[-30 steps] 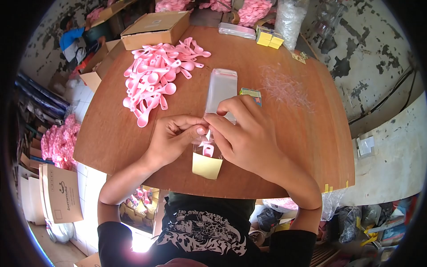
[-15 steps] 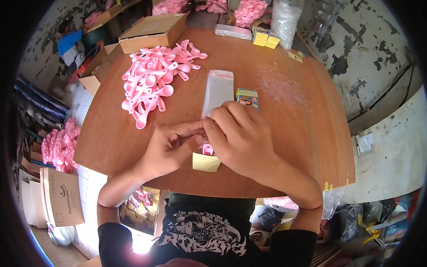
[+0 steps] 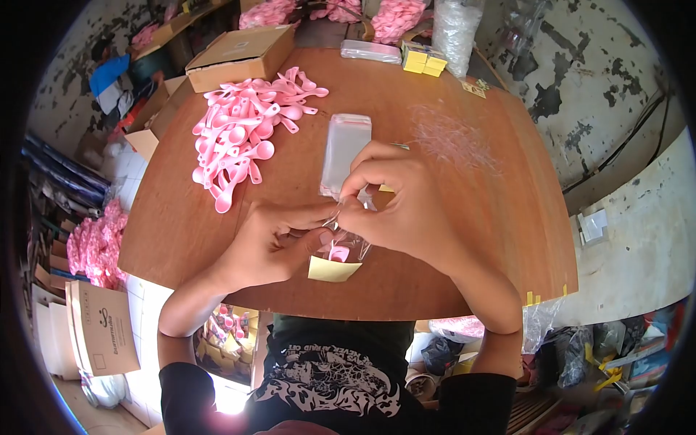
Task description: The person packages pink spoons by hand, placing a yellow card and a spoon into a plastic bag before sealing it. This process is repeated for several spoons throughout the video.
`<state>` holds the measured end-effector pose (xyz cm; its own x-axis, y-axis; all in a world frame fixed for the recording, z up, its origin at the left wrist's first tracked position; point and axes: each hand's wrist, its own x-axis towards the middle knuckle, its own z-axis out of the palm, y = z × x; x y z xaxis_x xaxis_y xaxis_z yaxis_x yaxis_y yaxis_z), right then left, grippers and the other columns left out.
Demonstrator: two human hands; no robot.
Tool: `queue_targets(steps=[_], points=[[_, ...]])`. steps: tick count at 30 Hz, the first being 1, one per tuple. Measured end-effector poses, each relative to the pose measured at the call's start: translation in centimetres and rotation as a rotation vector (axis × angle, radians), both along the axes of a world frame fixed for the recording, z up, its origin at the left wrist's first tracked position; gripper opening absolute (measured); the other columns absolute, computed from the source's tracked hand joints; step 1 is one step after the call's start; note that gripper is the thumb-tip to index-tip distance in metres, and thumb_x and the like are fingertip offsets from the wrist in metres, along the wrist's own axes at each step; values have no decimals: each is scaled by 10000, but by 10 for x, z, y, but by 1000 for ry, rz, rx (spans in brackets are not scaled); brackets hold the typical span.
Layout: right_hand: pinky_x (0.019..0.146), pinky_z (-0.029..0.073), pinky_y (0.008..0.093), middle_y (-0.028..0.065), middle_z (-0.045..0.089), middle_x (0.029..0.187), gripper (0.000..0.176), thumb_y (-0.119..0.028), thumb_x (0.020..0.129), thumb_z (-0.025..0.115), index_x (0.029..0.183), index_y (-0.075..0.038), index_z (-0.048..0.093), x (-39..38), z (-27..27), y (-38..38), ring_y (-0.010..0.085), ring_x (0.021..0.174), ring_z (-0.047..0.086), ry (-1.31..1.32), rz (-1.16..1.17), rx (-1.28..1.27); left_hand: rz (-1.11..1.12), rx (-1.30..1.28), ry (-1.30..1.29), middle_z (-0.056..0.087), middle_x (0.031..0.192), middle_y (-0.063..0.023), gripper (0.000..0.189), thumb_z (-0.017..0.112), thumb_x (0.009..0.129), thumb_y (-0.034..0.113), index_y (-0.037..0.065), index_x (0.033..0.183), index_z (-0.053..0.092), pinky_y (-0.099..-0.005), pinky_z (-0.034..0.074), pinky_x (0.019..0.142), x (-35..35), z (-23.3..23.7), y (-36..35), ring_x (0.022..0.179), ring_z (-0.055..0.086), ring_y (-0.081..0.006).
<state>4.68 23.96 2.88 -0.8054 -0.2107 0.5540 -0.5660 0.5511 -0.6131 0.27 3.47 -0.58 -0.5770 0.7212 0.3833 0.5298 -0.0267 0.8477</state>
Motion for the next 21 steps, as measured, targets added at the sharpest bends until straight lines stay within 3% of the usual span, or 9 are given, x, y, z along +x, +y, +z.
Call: queue_targets(steps=[2,4,7,12,14,15,17,20,21], points=[[603,437,251,40,618,832,87,23,680,675,760,-5,658,-2,-2,9,102,740,570,-77,51,-119,-76,105,10,722,952,-149,394,612,845,-68,24,1228,622,-249,516,620,-5,-7,1,721,646,-75],[664,458,261,49,617,834,31,13,736,637,763,6,649,-2,2,16,115,762,579,-285,37,-538,-124,160,-118,722,957,-136,368,620,870,-38,4,1235,609,-237,528,667,-5,-12,0,781,663,-95],[712,484,270,53,603,842,123,-135,812,616,825,-13,630,-12,16,59,139,789,594,-270,242,-772,-118,230,-290,718,976,-122,342,626,904,15,-18,1243,594,-234,550,728,-9,-14,-3,859,680,-128],[685,503,295,64,643,904,167,-171,806,624,909,-40,641,-52,8,160,164,811,624,-207,724,-865,-24,272,-509,704,987,-77,359,599,936,57,-9,1286,557,-246,574,727,-16,-15,-2,846,638,-78],[689,511,309,83,670,972,224,-162,819,607,997,-37,662,-78,-44,208,192,838,643,-592,-471,-480,-14,260,-519,703,988,-88,353,597,941,72,-9,1282,560,-249,574,725,-19,-18,1,848,643,-83],[689,511,309,83,670,972,224,-162,819,607,997,-37,662,-79,-66,215,192,838,643,-595,-474,-479,-12,244,-539,698,996,-94,359,599,934,63,-10,1283,558,-267,585,726,-22,-20,2,855,657,-107],[711,518,323,85,688,1017,268,-146,853,602,1088,-30,656,-79,-102,224,198,857,653,-114,-1242,388,1,203,-551,692,1008,-99,373,603,925,54,-8,1289,550,-284,595,731,-29,-28,3,867,670,-130],[756,513,318,70,692,1005,256,-126,882,613,1119,-34,646,-56,-74,153,167,874,644,217,-968,90,2,209,-595,693,1005,-100,380,606,925,57,-5,1295,547,-285,593,737,-34,-35,5,870,668,-126],[780,509,310,63,684,1007,251,-125,886,632,1115,-24,644,-46,-68,132,147,885,636,86,-711,-38,5,202,-598,693,1005,-100,380,606,925,57,-5,1295,547,-285,593,737,-34,-35,5,870,668,-126]])
